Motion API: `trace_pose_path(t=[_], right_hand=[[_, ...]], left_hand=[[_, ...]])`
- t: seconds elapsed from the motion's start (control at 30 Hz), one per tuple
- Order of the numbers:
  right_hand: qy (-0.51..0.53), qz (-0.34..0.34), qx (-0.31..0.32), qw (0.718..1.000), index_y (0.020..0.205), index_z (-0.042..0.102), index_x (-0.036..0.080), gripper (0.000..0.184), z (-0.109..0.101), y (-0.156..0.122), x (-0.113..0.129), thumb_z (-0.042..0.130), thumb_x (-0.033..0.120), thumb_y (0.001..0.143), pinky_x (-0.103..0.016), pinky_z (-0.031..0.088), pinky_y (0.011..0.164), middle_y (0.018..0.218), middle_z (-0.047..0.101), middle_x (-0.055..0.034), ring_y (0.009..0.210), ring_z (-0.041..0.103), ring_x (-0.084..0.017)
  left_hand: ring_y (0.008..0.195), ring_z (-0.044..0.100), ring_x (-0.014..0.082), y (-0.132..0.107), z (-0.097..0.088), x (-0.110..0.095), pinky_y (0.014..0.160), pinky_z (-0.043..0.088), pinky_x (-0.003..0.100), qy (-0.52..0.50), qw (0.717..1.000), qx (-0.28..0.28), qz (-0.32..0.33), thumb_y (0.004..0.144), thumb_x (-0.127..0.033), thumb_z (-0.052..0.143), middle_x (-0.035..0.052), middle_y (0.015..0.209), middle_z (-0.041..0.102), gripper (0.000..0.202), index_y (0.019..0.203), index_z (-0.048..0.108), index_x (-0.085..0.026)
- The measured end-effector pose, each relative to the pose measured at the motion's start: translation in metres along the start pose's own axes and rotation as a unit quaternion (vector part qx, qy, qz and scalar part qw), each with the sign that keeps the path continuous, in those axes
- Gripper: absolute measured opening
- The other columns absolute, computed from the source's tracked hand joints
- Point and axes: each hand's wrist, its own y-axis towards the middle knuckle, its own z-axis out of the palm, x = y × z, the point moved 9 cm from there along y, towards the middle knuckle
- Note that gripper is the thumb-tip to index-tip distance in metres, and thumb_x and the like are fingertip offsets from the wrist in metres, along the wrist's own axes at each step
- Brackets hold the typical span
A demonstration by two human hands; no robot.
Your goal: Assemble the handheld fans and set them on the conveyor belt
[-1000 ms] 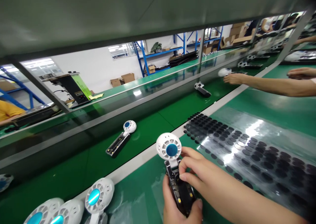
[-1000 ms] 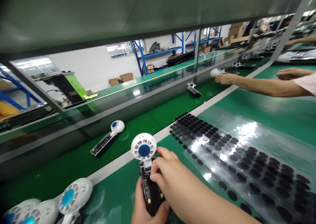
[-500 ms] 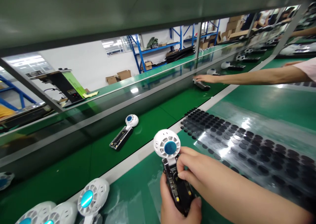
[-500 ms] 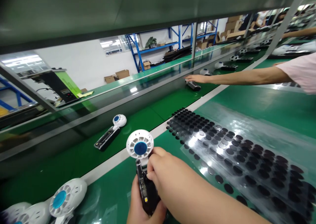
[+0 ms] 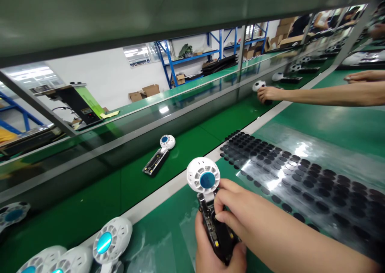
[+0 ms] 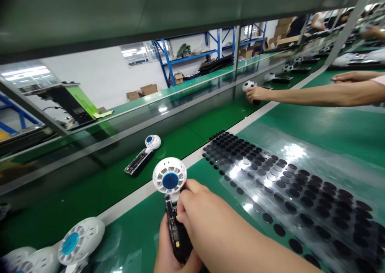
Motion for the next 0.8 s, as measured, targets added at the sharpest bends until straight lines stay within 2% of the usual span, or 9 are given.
trace_pose_path(t=[0.1, 0.27, 0.4, 0.57, 0.7, 0.8], right_hand=[[-0.012, -0.001, -0.005, 1.0, 0.068, 0.048, 0.017, 0.017, 0.002, 0.001, -0.001, 0.043, 0.002, 0.076, -0.024, 0.038, 0.061, 0.092, 0.05, -0.0032, 0.072, 0.053, -0.013], [0.01, -0.01, -0.035, 0.999, 0.068, 0.048, 0.018, 0.017, 0.002, 0.001, -0.002, 0.043, 0.004, 0.077, -0.024, 0.039, 0.062, 0.09, 0.051, -0.0024, 0.074, 0.052, -0.013], [0.025, -0.023, -0.055, 0.998, 0.067, 0.046, 0.018, 0.018, 0.004, 0.002, -0.004, 0.043, 0.002, 0.076, -0.025, 0.04, 0.063, 0.088, 0.05, -0.0013, 0.074, 0.051, -0.014], [0.048, -0.049, -0.091, 0.994, 0.067, 0.041, 0.02, 0.019, 0.006, 0.001, -0.008, 0.04, 0.002, 0.074, -0.029, 0.041, 0.063, 0.088, 0.049, -0.001, 0.076, 0.049, -0.016], [0.145, -0.059, -0.116, 0.981, 0.076, 0.042, 0.024, 0.021, 0.007, -0.003, -0.015, 0.04, 0.003, 0.073, -0.03, 0.042, 0.071, 0.095, 0.05, 0.0024, 0.083, 0.051, -0.015], [0.293, -0.016, -0.076, 0.953, 0.091, 0.04, 0.028, 0.024, 0.015, -0.004, -0.028, 0.043, 0.009, 0.076, -0.03, 0.044, 0.073, 0.093, 0.054, 0.0037, 0.083, 0.056, -0.015]], left_hand=[[0.094, 0.058, 0.0316, -0.001, 0.0, 0.001, 0.081, 0.04, 0.034, 0.021, 1.0, 0.001, -0.015, 0.049, -0.035, 0.06, 0.019, 0.104, 0.06, 0.087, 0.123, 0.022, -0.013], [0.11, 0.051, 0.0326, -0.001, -0.003, -0.002, 0.088, 0.037, 0.033, 0.027, 0.999, -0.018, -0.007, 0.048, -0.036, 0.058, 0.0187, 0.101, 0.062, 0.087, 0.123, 0.023, -0.01], [0.115, 0.047, 0.0322, -0.003, -0.004, -0.005, 0.09, 0.036, 0.034, 0.036, 0.998, -0.044, 0.015, 0.05, -0.039, 0.054, 0.02, 0.1, 0.062, 0.082, 0.122, 0.026, -0.008], [0.109, 0.05, 0.0331, -0.004, -0.004, -0.005, 0.086, 0.038, 0.035, 0.036, 0.996, -0.068, 0.04, 0.053, -0.04, 0.051, 0.0223, 0.107, 0.059, 0.075, 0.118, 0.031, -0.01], [0.103, 0.055, 0.0332, -0.003, -0.005, -0.004, 0.082, 0.041, 0.035, 0.016, 0.997, -0.059, 0.045, 0.052, -0.036, 0.056, 0.0207, 0.105, 0.061, 0.075, 0.119, 0.031, -0.011], [0.101, 0.056, 0.0319, -0.003, -0.007, -0.001, 0.084, 0.041, 0.034, 0.004, 0.998, -0.047, 0.036, 0.05, -0.03, 0.063, 0.0164, 0.096, 0.065, 0.078, 0.12, 0.032, -0.012]])
